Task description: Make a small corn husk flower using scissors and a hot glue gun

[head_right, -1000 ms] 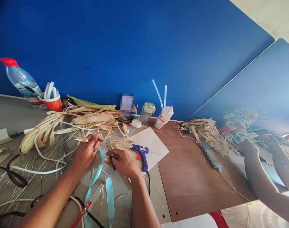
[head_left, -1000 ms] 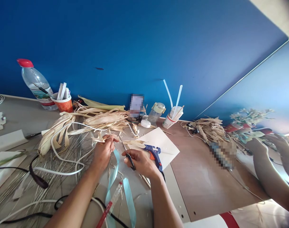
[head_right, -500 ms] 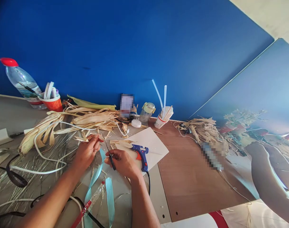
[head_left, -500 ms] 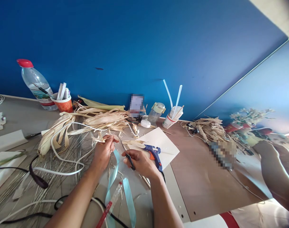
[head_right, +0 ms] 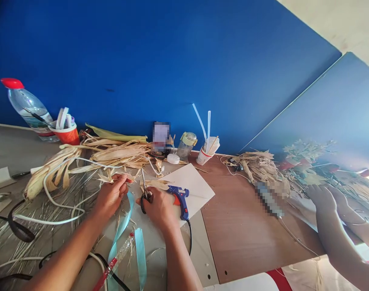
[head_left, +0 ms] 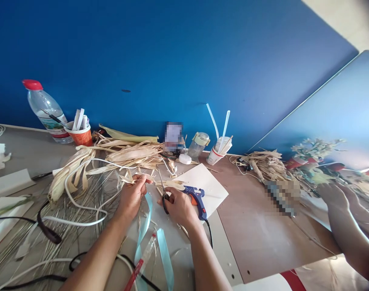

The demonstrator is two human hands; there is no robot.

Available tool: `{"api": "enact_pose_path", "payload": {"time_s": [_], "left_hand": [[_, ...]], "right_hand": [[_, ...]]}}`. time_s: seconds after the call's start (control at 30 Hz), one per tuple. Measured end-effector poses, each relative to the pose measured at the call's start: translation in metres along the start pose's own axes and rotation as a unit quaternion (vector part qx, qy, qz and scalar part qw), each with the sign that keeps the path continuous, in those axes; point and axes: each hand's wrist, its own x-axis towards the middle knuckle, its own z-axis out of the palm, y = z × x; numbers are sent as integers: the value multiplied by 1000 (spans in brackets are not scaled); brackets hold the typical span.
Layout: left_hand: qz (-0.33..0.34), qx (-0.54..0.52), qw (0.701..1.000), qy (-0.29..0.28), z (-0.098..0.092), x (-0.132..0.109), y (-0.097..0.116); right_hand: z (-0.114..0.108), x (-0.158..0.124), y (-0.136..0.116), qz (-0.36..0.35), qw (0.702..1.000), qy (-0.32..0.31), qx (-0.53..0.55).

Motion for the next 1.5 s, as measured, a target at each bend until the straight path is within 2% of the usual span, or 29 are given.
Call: {"api": "enact_pose_path", "payload": {"time_s": [0.13,0.3,0.43,0.63,0.73,0.8,0.9,1.03,1.2,1.3,1.5], "left_hand": [[-2,-28,1000,-4,0,1,-1],[7,-51,999,5,2,0,3],[-12,-63,998,10,4,-2,5],[-33,-17,999,-34,3,-2,-1],[-31,10,999,-35,2,-3,-1],[-15,24,999,-45,3,-4,0],[-12,33,995,-95,5,-8,0],[-54,54,985,-154,8,-13,-5],[-48,102,974,-198,7,-17,-5],[-45,58,974,-216,7,-20,0],[-114,-98,959,-240,7,-21,5]], "right_hand": [[2,-1,-1,-3,997,16,-82],[3,-4,-3,-26,994,-12,-106],[5,-6,-4,-25,990,-7,-141],[4,-8,-3,-10,985,0,-173],[2,-10,-2,-27,989,23,-146],[0,-9,-3,-37,991,73,-105],[1,-5,-7,-50,989,136,32],[10,6,-9,-70,964,159,202],[11,11,-3,-45,940,210,266],[3,10,2,-37,941,206,268],[-6,13,13,-45,919,212,330]]}}
